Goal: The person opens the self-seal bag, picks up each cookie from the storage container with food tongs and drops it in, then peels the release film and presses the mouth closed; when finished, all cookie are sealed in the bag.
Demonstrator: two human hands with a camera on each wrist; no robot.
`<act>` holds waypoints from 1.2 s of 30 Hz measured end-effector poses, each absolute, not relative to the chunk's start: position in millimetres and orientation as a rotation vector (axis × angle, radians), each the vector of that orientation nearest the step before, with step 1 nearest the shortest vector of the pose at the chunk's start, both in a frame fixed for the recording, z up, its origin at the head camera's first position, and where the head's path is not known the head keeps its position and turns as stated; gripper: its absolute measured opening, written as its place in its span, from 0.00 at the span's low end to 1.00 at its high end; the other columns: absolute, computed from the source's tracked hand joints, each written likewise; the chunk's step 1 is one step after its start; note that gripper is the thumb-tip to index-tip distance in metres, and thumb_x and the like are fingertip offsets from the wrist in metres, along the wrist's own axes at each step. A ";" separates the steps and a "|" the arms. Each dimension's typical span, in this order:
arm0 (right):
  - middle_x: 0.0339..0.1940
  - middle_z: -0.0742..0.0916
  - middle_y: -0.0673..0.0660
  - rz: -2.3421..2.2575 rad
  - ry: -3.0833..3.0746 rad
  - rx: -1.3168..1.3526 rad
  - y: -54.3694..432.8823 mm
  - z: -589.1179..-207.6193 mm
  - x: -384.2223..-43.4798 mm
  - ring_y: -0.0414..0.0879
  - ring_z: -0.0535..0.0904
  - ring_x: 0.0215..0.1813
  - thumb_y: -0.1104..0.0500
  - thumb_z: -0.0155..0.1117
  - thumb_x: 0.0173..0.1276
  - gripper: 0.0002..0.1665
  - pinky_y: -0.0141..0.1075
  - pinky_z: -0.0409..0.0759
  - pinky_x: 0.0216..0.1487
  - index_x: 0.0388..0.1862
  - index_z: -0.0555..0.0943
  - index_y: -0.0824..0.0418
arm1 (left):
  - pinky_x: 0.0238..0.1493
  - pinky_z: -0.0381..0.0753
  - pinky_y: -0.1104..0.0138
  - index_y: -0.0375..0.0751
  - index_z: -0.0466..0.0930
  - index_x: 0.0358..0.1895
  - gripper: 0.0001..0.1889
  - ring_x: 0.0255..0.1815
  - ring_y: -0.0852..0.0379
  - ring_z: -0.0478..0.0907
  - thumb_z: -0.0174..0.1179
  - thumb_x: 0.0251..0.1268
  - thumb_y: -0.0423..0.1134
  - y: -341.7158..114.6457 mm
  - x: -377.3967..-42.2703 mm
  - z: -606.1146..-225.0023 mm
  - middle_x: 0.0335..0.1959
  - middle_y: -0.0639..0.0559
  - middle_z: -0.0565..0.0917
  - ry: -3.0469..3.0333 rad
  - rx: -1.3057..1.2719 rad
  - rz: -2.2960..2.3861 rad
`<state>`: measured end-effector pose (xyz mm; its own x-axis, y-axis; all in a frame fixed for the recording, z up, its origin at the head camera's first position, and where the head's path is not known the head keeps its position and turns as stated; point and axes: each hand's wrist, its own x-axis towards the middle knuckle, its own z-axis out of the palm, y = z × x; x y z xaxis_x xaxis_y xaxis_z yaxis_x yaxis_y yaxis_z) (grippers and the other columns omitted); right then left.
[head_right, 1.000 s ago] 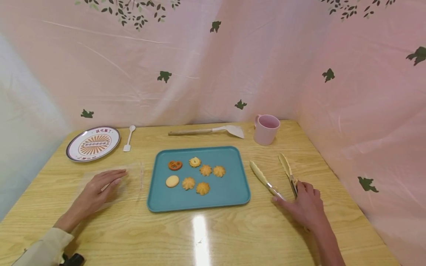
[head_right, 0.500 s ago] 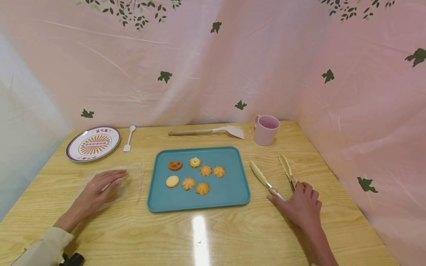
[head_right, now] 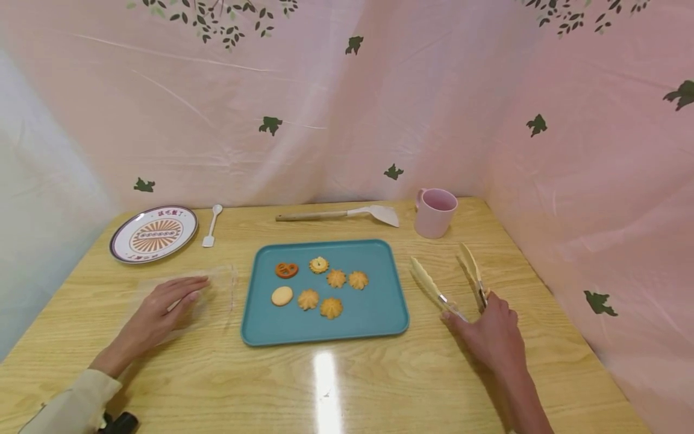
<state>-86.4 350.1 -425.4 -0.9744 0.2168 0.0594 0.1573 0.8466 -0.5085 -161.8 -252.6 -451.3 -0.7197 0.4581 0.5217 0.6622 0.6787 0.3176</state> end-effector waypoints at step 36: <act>0.51 0.81 0.62 0.638 -2.967 0.293 317.0 -403.5 -99.4 0.61 0.84 0.44 0.37 0.75 0.65 0.44 0.60 0.81 0.38 0.64 0.69 0.65 | 0.73 0.56 0.72 0.36 0.83 0.63 0.17 0.63 0.41 0.77 0.61 0.73 0.27 -254.7 -162.7 -454.0 0.62 0.42 0.84 -2.496 -0.871 -0.699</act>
<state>-99.4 317.0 -403.5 -0.9774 -0.1670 0.1296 -0.2056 0.8942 -0.3977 -162.7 -254.7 -454.0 -0.7236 0.4567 0.5175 0.6590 0.6800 0.3213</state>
